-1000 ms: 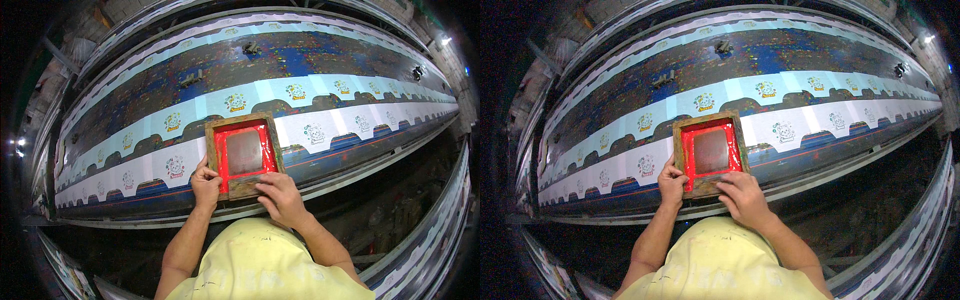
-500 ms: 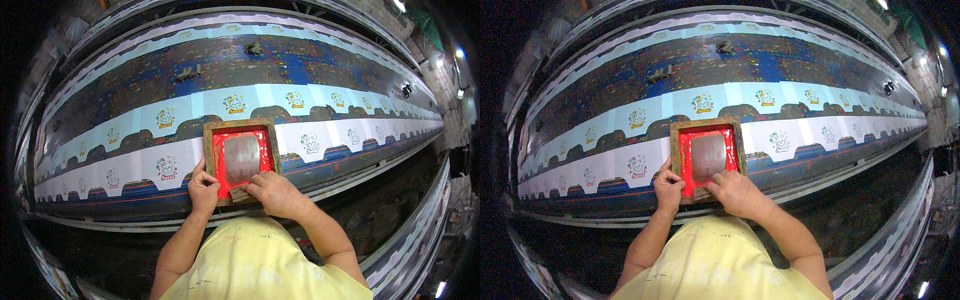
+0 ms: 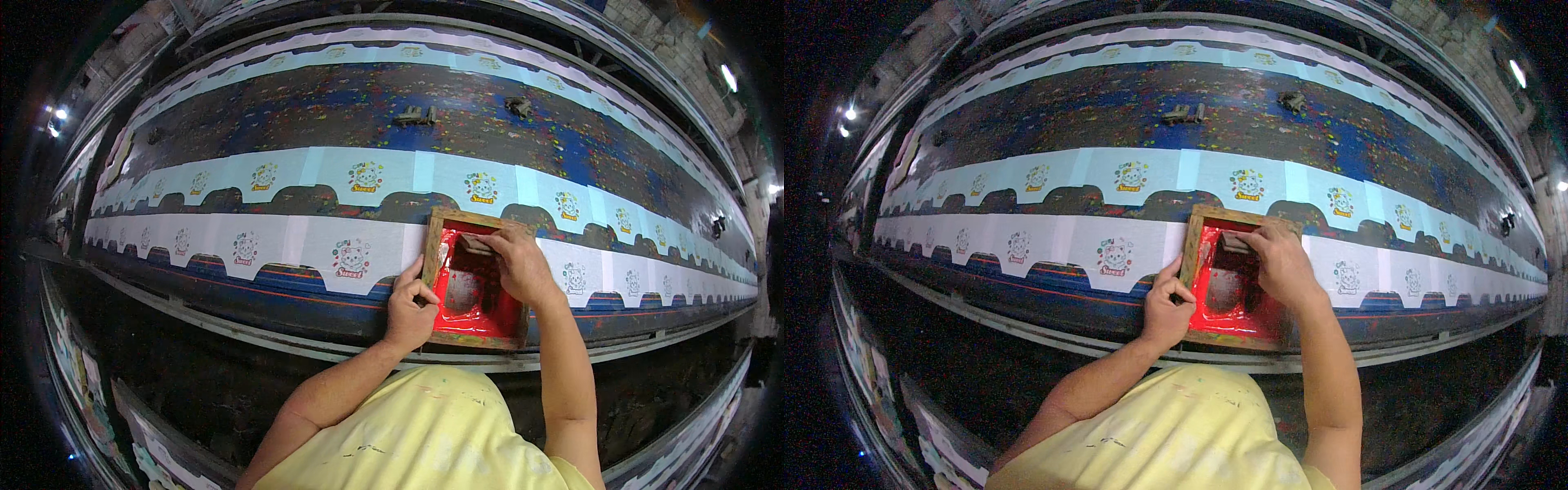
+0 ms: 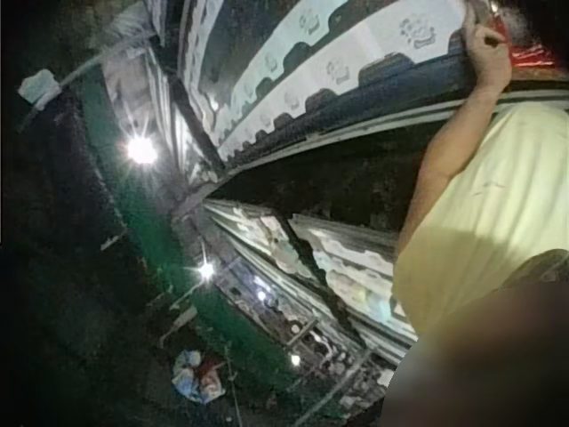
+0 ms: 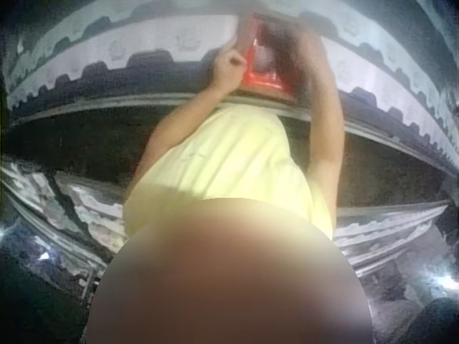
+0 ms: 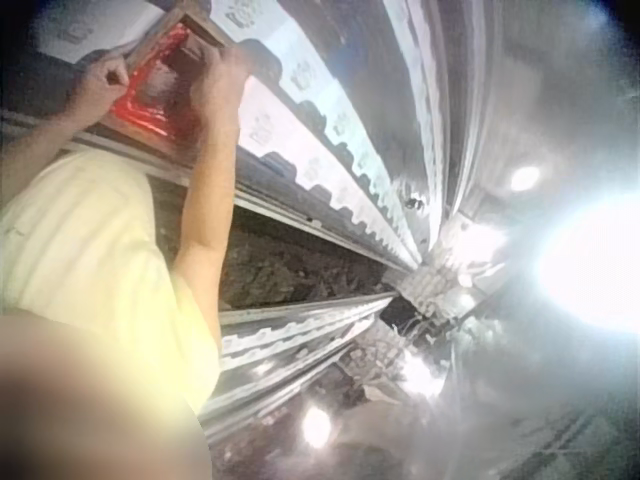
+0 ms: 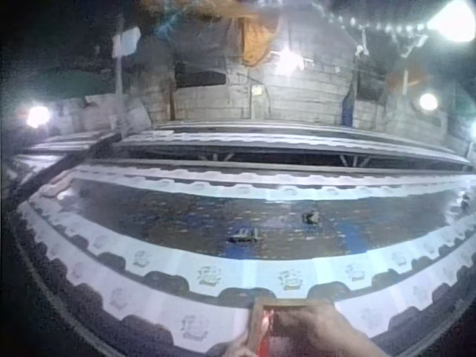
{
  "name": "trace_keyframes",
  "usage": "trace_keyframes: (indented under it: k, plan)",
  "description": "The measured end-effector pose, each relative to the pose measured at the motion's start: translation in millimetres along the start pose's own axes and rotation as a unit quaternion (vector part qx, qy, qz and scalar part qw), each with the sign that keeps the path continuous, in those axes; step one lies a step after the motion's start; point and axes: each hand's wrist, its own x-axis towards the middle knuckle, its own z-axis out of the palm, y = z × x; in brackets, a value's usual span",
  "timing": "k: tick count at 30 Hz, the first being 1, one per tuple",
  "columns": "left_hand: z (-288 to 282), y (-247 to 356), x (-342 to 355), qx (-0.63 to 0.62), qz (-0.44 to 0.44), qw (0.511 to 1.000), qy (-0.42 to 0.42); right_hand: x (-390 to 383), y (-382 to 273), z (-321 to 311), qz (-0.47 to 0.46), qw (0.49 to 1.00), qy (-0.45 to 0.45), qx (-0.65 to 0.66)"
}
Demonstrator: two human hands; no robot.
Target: The person repeatedly rubs a small rectangular block against a red ink pad and then presses it onto a moving conveyor belt of fabric pieces to transfer a printed design. The person handles the ink pad and the fabric pieces as they move along the belt.
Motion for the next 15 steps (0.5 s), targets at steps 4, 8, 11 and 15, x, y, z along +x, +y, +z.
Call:
trace_keyframes:
  k: [4, 8, 11, 15]
  plan:
    - [1.3, 1.5, 0.8, 0.014, 0.024, 1.0, 0.001, -32.0, -23.7, 8.8, -0.017, 0.999, 0.006, -0.035]
    - [1.3, 0.4, 0.6, 0.023, 0.033, 0.999, -0.002, -66.8, -55.1, 14.7, -0.024, 0.999, -0.003, -0.042]
    - [1.3, -0.3, 0.2, 0.019, 0.038, 0.999, 0.002, -91.7, -76.1, 15.4, -0.019, 0.999, -0.006, -0.034]
    - [2.3, -0.8, 1.2, 0.004, 0.037, 0.999, 0.003, -112.4, -92.3, 13.9, -0.006, 0.999, -0.023, -0.028]
